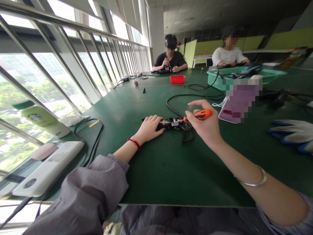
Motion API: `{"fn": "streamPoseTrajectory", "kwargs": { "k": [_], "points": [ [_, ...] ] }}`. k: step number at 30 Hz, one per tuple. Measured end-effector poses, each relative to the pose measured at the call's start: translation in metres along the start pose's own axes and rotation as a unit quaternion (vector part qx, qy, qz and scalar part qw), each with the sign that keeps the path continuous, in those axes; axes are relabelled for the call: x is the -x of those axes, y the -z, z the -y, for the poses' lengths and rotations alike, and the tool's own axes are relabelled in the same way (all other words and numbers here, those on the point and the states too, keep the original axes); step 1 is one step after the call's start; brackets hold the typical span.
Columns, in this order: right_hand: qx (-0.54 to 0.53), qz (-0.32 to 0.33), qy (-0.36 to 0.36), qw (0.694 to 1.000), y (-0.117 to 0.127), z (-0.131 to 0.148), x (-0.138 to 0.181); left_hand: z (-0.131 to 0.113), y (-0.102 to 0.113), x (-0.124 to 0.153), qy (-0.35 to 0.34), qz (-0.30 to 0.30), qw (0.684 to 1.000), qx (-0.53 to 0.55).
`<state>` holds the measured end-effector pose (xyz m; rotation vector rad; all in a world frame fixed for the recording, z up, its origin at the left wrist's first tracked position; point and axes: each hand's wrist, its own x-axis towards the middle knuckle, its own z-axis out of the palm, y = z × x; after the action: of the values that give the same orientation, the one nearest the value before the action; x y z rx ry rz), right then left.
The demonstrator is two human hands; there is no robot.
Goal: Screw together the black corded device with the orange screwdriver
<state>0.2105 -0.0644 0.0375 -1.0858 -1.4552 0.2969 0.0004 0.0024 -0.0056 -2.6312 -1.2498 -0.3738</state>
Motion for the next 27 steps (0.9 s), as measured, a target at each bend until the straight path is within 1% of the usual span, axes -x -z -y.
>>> {"fn": "streamPoseTrajectory", "kwargs": {
  "k": [3, 5, 7, 8, 12, 14, 17, 20, 22, 27],
  "points": [
    [-0.032, -0.013, 0.051, 0.998, -0.0018, -0.0026, 0.0011, -0.0007, 0.0013, -0.0001, 0.0, 0.003, 1.0, -0.003],
    [-0.019, -0.028, 0.065, 0.997, -0.0021, -0.0028, 0.0018, -0.0009, 0.0016, 0.0001, 0.001, 0.002, 1.0, -0.004],
    [0.015, -0.043, 0.055, 0.997, -0.0016, -0.0024, 0.002, -0.0007, 0.0014, 0.0004, 0.001, 0.0, 1.0, -0.003],
    [0.028, -0.04, 0.042, 0.998, -0.0012, -0.0022, 0.0019, -0.0006, 0.0011, 0.0005, 0.0, 0.0, 1.0, -0.003],
    [0.034, 0.003, -0.008, 0.999, -0.0007, -0.0032, 0.0009, 0.0001, 0.0001, 0.0007, 0.0, -0.002, 1.0, -0.002],
    [0.016, 0.005, 0.003, 1.0, -0.0014, -0.0051, 0.0004, 0.0002, 0.0001, 0.0007, 0.001, -0.002, 1.0, 0.001],
    [-0.011, -0.003, 0.041, 0.999, -0.0023, -0.0078, 0.0, 0.0, 0.0003, 0.0006, 0.001, -0.001, 1.0, 0.005],
    [0.012, -0.036, 0.064, 0.997, -0.0019, -0.0078, 0.0, -0.0002, 0.0004, 0.0005, 0.0, -0.002, 1.0, 0.004],
    [0.034, -0.049, 0.053, 0.997, -0.001, -0.0058, 0.0004, -0.0003, 0.0004, 0.0004, -0.001, -0.002, 1.0, 0.002],
    [0.018, -0.001, -0.019, 1.0, -0.0003, -0.0012, 0.0011, 0.0, -0.0002, 0.0005, 0.0, -0.004, 1.0, 0.006]
  ]
}}
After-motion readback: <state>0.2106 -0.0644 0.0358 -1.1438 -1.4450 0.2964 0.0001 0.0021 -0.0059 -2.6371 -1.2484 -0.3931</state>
